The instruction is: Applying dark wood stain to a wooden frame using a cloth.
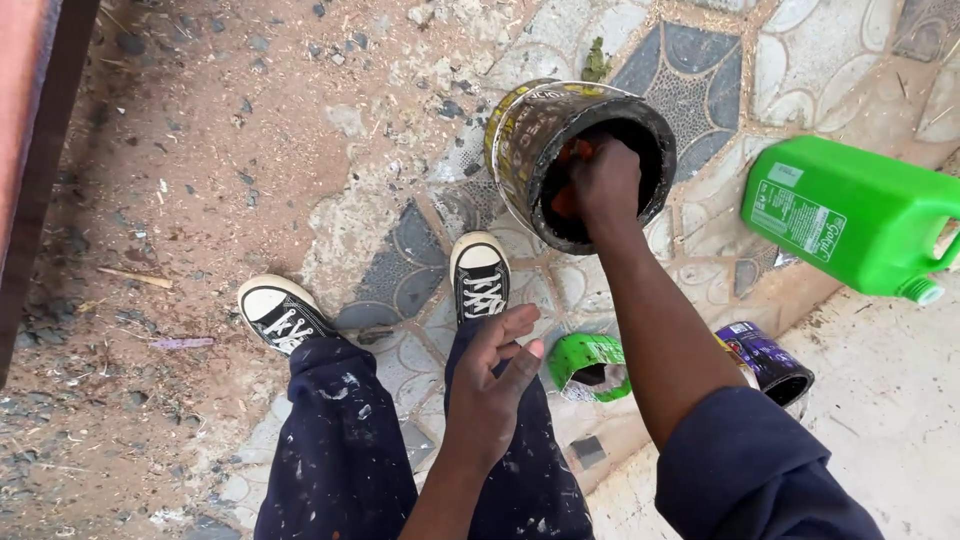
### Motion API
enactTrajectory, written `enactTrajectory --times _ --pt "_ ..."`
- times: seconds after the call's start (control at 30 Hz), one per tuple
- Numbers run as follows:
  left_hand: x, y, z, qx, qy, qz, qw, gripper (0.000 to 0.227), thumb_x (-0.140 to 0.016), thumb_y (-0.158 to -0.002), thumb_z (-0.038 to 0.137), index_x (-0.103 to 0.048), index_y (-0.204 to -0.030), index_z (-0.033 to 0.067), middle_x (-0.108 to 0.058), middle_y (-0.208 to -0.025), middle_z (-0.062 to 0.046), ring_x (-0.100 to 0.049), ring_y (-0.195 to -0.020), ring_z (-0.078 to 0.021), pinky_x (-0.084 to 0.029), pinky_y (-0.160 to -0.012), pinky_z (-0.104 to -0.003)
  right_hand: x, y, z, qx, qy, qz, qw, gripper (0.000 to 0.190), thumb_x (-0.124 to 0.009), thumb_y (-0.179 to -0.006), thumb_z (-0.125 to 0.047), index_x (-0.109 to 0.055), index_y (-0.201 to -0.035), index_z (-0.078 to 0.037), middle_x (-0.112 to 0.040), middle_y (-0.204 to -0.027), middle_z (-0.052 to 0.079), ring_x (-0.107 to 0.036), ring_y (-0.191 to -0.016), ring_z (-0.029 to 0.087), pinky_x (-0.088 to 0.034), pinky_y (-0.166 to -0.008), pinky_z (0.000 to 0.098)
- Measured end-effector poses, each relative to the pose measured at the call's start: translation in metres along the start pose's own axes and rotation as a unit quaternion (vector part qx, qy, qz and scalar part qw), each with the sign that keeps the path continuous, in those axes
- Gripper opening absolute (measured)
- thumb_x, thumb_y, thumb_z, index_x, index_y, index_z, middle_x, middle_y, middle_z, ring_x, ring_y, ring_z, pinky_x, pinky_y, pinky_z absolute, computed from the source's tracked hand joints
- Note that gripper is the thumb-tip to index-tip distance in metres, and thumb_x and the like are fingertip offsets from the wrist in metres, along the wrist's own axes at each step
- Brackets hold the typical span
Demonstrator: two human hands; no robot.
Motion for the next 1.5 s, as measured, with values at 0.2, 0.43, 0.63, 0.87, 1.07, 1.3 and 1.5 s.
enactTrajectory --times 0.2,0.43,0.63,0.87,1.07,1.3,1.5 --pt "-0.006 0.003 -0.012 0.027 0.008 -0.010 1.000 0.059 -0.063 -0.086 0.049 -0.065 -0.137 0.0183 -0.070 -0.141 -0.002 -0.065 -0.129 -0.0213 -0.053 -0.102 -0.039 -0.022 -0.023 0.021 -0.046 0.113 -0.023 0.992 0.023 -0.075 -0.081 -0.019 -0.073 -0.089 0.002 -0.073 -0.082 0.024 -0.073 -0.077 0.043 -0.056 -0.062 0.0480" --pt "0.000 0.001 -0.022 0.035 0.018 0.003 0.999 0.056 -0.063 -0.086 0.047 -0.066 -0.136 0.0212 -0.070 -0.140 -0.001 -0.067 -0.125 -0.0187 -0.050 -0.099 -0.038 0.022 0.018 -0.015 -0.058 -0.217 -0.018 0.974 0.022 -0.060 -0.073 -0.003 -0.044 -0.061 -0.013 -0.039 -0.061 -0.001 -0.032 -0.056 0.014 -0.023 -0.048 0.0389" --pt "0.001 0.003 -0.025 0.020 0.032 0.002 0.999 0.054 -0.062 -0.088 0.044 -0.066 -0.136 0.0198 -0.070 -0.140 -0.001 -0.065 -0.131 -0.0213 -0.050 -0.104 -0.041 0.016 0.045 0.017 -0.304 -0.427 -0.145 0.839 0.012 -0.061 -0.071 -0.011 -0.066 -0.081 -0.009 -0.062 -0.067 0.002 -0.053 -0.042 0.016 -0.040 -0.032 0.0295" --pt "0.007 0.002 -0.029 -0.016 0.052 0.008 0.998 0.053 -0.063 -0.089 0.042 -0.066 -0.135 0.0150 -0.071 -0.137 -0.003 -0.066 -0.128 -0.0212 -0.049 -0.106 -0.039 0.016 0.053 -0.017 -0.208 -0.406 -0.227 0.860 0.026 -0.061 -0.069 -0.006 -0.074 -0.091 -0.004 -0.068 -0.071 0.006 -0.061 -0.049 0.018 -0.046 -0.038 0.0282" --pt "0.012 0.003 -0.035 -0.011 0.061 0.017 0.998 0.052 -0.064 -0.089 0.040 -0.066 -0.134 0.0137 -0.071 -0.137 -0.006 -0.067 -0.126 -0.0222 -0.049 -0.105 -0.040 0.028 0.047 -0.007 -0.205 -0.343 -0.278 0.873 0.031 -0.061 -0.068 -0.013 -0.072 -0.095 -0.003 -0.064 -0.070 0.003 -0.057 -0.048 0.015 -0.047 -0.037 0.0257" --pt "0.031 0.005 -0.035 -0.007 0.087 0.055 0.995 0.057 -0.063 -0.088 0.045 -0.065 -0.135 0.0120 -0.070 -0.135 -0.012 -0.066 -0.122 -0.0227 -0.055 -0.100 -0.038 0.052 0.068 -0.062 0.008 -0.021 -0.265 0.964 0.020 -0.062 -0.083 -0.017 -0.074 -0.074 -0.004 -0.060 -0.070 0.005 -0.047 -0.065 0.017 -0.036 -0.058 0.0371" --pt "0.085 0.014 -0.034 -0.043 0.133 0.246 0.959 0.027 -0.059 -0.099 0.026 -0.075 -0.113 0.0095 -0.078 -0.098 -0.005 -0.074 -0.089 -0.0143 -0.059 -0.084 -0.029 0.055 0.106 -0.083 -0.023 -0.136 -0.340 0.930 0.023 -0.063 -0.095 -0.005 -0.080 -0.103 0.009 -0.071 -0.085 0.018 -0.059 -0.070 0.026 -0.040 -0.056 0.0381"
Point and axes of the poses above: each hand's wrist, its own y-axis away from the middle knuckle, its own x-axis out of the back of the hand, z = x × y, the point moved 8 cm from there along -y, towards the middle knuckle
